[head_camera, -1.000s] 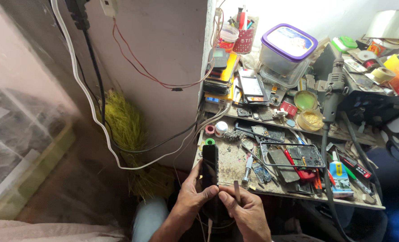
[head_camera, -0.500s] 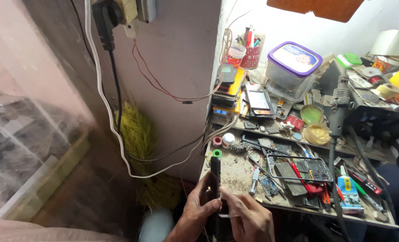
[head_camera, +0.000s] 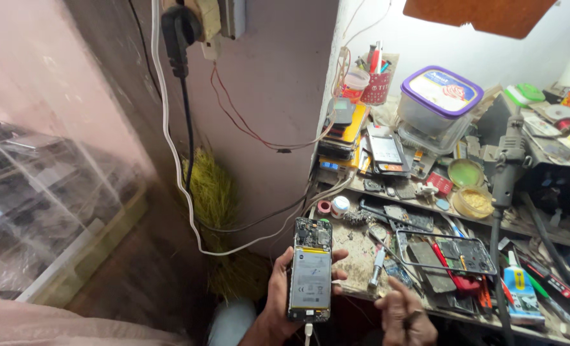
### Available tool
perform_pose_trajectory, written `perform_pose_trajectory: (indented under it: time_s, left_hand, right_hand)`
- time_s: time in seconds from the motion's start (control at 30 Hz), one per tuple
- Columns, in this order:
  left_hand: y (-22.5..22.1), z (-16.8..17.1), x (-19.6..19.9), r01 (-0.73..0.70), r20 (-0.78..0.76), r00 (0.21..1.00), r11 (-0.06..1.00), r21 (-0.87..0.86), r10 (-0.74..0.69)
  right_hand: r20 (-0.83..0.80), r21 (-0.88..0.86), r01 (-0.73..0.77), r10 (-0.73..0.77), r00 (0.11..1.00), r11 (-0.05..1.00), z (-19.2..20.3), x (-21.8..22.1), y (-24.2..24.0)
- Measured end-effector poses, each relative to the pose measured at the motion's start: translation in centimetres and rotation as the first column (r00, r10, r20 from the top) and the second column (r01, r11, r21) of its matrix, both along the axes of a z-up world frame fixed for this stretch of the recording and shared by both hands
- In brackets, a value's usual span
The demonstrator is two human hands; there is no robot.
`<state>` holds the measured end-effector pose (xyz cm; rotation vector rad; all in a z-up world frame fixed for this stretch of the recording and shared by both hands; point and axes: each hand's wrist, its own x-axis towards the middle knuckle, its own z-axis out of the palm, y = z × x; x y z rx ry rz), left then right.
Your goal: The person holds a disassembled smartphone and uses a metal prying tool to adjust internal components near the motherboard and battery. The person repeatedly pries and repositions small parts while the phone remains connected to a charging cable.
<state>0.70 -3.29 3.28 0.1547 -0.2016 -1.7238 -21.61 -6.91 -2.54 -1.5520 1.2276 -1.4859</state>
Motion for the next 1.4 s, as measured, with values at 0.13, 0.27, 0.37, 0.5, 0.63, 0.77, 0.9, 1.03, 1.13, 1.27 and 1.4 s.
perform_pose_trajectory:
  time_s: [0.13, 0.27, 0.37, 0.5, 0.63, 0.77, 0.9, 1.03, 1.13, 1.27, 1.4]
  left_hand:
    - [-0.5, 0.6, 0.2, 0.012, -0.007, 1.0, 0.999, -0.043, -0.012]
    - [-0.3, 0.1, 0.3, 0.061, -0.009, 0.998, 0.998, -0.006, -0.061]
    - [-0.1, -0.5, 0.6, 0.089, 0.039, 0.995, 0.996, -0.023, -0.088]
    - [0.0, -0.4, 0.3, 0.067, 0.066, 0.995, 0.997, 0.036, -0.069]
    - [0.6, -0.3, 0.3, 0.013, 0.259, 0.966, 0.998, -0.054, 0.002]
    - [0.9, -0.8, -0.1, -0.049, 0.474, 0.877, 0.996, -0.08, 0.081]
    - [0.7, -1.0, -0.3, -0.059, 0.479, 0.875, 0.997, -0.051, 0.077]
    - [0.6, -1.0, -0.4, -0.067, 0.497, 0.865, 0.998, -0.01, 0.063]
    - [0.2, -1.1, -0.6, -0.076, 0.515, 0.855, 0.997, 0.014, 0.058]
    - [0.1, -1.5, -0.9, -0.088, 0.519, 0.853, 0.996, 0.03, 0.06]
    - [0.0, -1.8, -1.1, -0.091, 0.51, 0.857, 0.996, 0.02, 0.068]
  right_hand:
    - [0.01, -0.016, 0.078, -0.078, 0.997, 0.997, -0.5, -1.1, -1.9]
    - [-0.216, -0.08, 0.14, -0.155, 0.964, 0.987, -1.4, -0.7, -2.8]
    - [-0.271, -0.235, 0.123, -0.186, 0.944, 0.964, -2.0, -0.7, -2.8]
    - [-0.327, -0.228, 0.153, -0.224, 0.918, 0.961, -2.2, -0.9, -2.7]
    - [-0.279, -0.228, 0.133, -0.196, 0.94, 0.964, -2.8, -0.8, -2.8]
    - [-0.313, -0.166, 0.142, -0.188, 0.931, 0.976, -2.5, -0.9, -2.2]
    - [-0.359, -0.255, 0.123, -0.212, 0.909, 0.959, -1.2, -0.6, -1.6]
    - [-0.363, -0.202, 0.118, -0.186, 0.913, 0.972, -0.6, -0.4, -1.4]
    - [-0.377, -0.213, 0.109, -0.184, 0.908, 0.971, -0.5, -0.5, -1.4]
    - [-0.352, -0.235, 0.116, -0.195, 0.916, 0.965, -0.7, -0.5, -1.5]
    - [-0.34, -0.178, 0.127, -0.182, 0.923, 0.976, -0.7, -0.5, -1.6]
